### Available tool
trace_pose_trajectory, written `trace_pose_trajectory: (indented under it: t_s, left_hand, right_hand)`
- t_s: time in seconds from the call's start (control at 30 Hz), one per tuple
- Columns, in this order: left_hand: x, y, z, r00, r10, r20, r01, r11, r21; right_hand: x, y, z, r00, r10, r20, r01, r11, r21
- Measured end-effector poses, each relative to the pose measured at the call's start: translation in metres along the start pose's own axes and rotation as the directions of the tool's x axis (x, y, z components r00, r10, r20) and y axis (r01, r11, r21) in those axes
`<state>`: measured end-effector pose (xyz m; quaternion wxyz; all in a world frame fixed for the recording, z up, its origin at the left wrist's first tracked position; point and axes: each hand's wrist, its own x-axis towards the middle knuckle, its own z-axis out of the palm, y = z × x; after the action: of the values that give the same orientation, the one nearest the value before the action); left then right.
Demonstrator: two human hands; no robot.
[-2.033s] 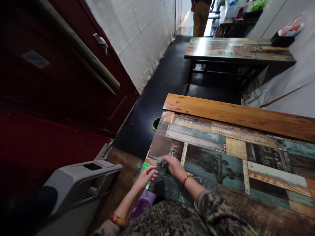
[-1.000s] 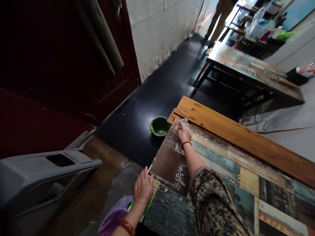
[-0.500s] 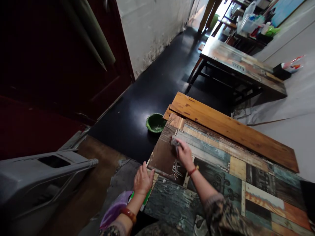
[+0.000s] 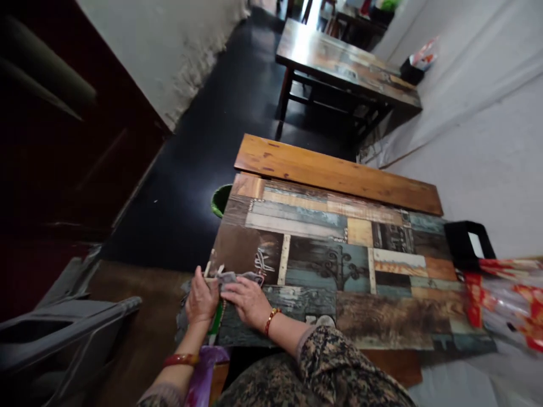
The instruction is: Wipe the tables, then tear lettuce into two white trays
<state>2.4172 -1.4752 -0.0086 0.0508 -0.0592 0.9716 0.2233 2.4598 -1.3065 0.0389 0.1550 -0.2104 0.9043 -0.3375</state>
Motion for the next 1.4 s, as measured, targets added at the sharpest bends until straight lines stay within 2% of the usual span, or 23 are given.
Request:
trace_pose_trajectory:
  t_s: [0.13, 0.2, 0.27, 0.33, 0.4, 0.47, 0.53, 0.6, 0.7, 0.73, 0.77, 0.83, 0.9, 0.93, 0.97, 1.03, 1.1, 1.13, 1.17, 1.23, 1.27, 1.33, 1.4]
  left_hand:
    - [0.006, 0.019, -0.009, 0.998, -0.040, 0.047, 0.034, 0.993, 0.110]
    - [0.005, 0.031, -0.017, 0.997, -0.028, 0.071, 0.016, 0.986, 0.166]
    - [-0.004, 0.047, -0.023, 0.997, 0.043, 0.070, -0.057, 0.975, 0.214]
    - [-0.022, 0.068, -0.022, 0.979, 0.194, 0.067, -0.204, 0.950, 0.237]
    - [-0.050, 0.093, -0.013, 0.926, 0.343, 0.159, -0.373, 0.899, 0.230]
    - [-0.082, 0.121, 0.000, 0.840, 0.464, 0.283, -0.524, 0.828, 0.200]
    - [-0.109, 0.147, 0.014, 0.756, 0.544, 0.364, -0.628, 0.759, 0.171]
    - [-0.125, 0.170, 0.021, 0.713, 0.571, 0.407, -0.673, 0.720, 0.170]
    - [-0.126, 0.193, 0.015, 0.665, 0.538, 0.518, -0.703, 0.686, 0.189]
    - [-0.123, 0.199, 0.009, 0.654, 0.505, 0.563, -0.701, 0.685, 0.200]
    - [-0.120, 0.204, 0.001, 0.646, 0.463, 0.606, -0.693, 0.688, 0.213]
    - [-0.116, 0.213, -0.013, 0.632, 0.368, 0.682, -0.667, 0.706, 0.238]
    - [-0.118, 0.222, -0.022, 0.620, 0.282, 0.732, -0.635, 0.728, 0.257]
    - [-0.120, 0.225, -0.025, 0.618, 0.249, 0.746, -0.618, 0.741, 0.264]
    - [-0.123, 0.228, -0.026, 0.621, 0.225, 0.751, -0.598, 0.755, 0.268]
    - [-0.126, 0.229, -0.025, 0.631, 0.200, 0.749, -0.556, 0.791, 0.256]
    - [-0.127, 0.225, -0.022, 0.632, 0.215, 0.745, -0.509, 0.839, 0.190]
    - [-0.126, 0.221, -0.021, 0.630, 0.232, 0.741, -0.480, 0.867, 0.136]
    - [-0.123, 0.215, -0.019, 0.627, 0.256, 0.736, -0.446, 0.892, 0.069]
    - [-0.118, 0.201, -0.018, 0.640, 0.308, 0.704, -0.369, 0.927, -0.071]
    - [-0.115, 0.193, -0.019, 0.653, 0.339, 0.677, -0.338, 0.931, -0.141]
    - [-0.110, 0.177, -0.022, 0.692, 0.367, 0.621, -0.273, 0.930, -0.246]
    - [-0.107, 0.162, -0.029, 0.732, 0.336, 0.592, -0.189, 0.936, -0.297]
  right_hand:
    - [-0.088, 0.017, -0.016, 0.975, -0.098, 0.197, 0.098, 0.995, 0.013]
    - [-0.130, 0.033, -0.028, 0.966, -0.124, 0.225, 0.123, 0.992, 0.016]
    - [-0.171, 0.052, -0.042, 0.981, -0.088, 0.170, 0.090, 0.996, -0.001]
    - [-0.210, 0.073, -0.058, 0.999, 0.039, 0.023, -0.039, 0.999, -0.029]
    - [-0.246, 0.095, -0.074, 0.957, 0.231, -0.173, -0.239, 0.971, -0.027]
    - [-0.280, 0.120, -0.094, 0.836, 0.400, -0.375, -0.424, 0.905, 0.019]
    - [-0.316, 0.146, -0.117, 0.645, 0.512, -0.567, -0.563, 0.821, 0.101]
    - [-0.359, 0.173, -0.143, 0.377, 0.577, -0.724, -0.656, 0.718, 0.232]
    - [-0.432, 0.209, -0.171, -0.061, 0.624, -0.779, -0.674, 0.550, 0.493]
    - [-0.453, 0.219, -0.175, -0.143, 0.635, -0.759, -0.662, 0.509, 0.550]
    - [-0.471, 0.228, -0.175, -0.183, 0.643, -0.744, -0.658, 0.482, 0.578]
    - [-0.485, 0.238, -0.164, -0.193, 0.667, -0.719, -0.673, 0.443, 0.592]
    - [-0.467, 0.230, -0.142, -0.226, 0.666, -0.711, -0.706, 0.391, 0.590]
    - [-0.446, 0.219, -0.128, -0.194, 0.660, -0.726, -0.729, 0.398, 0.557]
    - [-0.420, 0.203, -0.115, -0.098, 0.666, -0.739, -0.734, 0.454, 0.506]
    - [-0.358, 0.164, -0.089, 0.188, 0.667, -0.721, -0.639, 0.640, 0.426]
    - [-0.297, 0.123, -0.073, 0.473, 0.605, -0.641, -0.449, 0.791, 0.416]
    - [-0.271, 0.105, -0.069, 0.610, 0.544, -0.576, -0.339, 0.837, 0.430]
    - [-0.248, 0.091, -0.069, 0.709, 0.488, -0.509, -0.245, 0.847, 0.471]
    - [-0.217, 0.074, -0.079, 0.803, 0.402, -0.440, -0.104, 0.822, 0.560]
    - [-0.209, 0.072, -0.089, 0.810, 0.386, -0.441, -0.061, 0.805, 0.591]
    - [-0.203, 0.083, -0.113, 0.770, 0.410, -0.489, -0.032, 0.791, 0.612]
    - [-0.209, 0.110, -0.138, 0.680, 0.489, -0.546, -0.089, 0.794, 0.601]
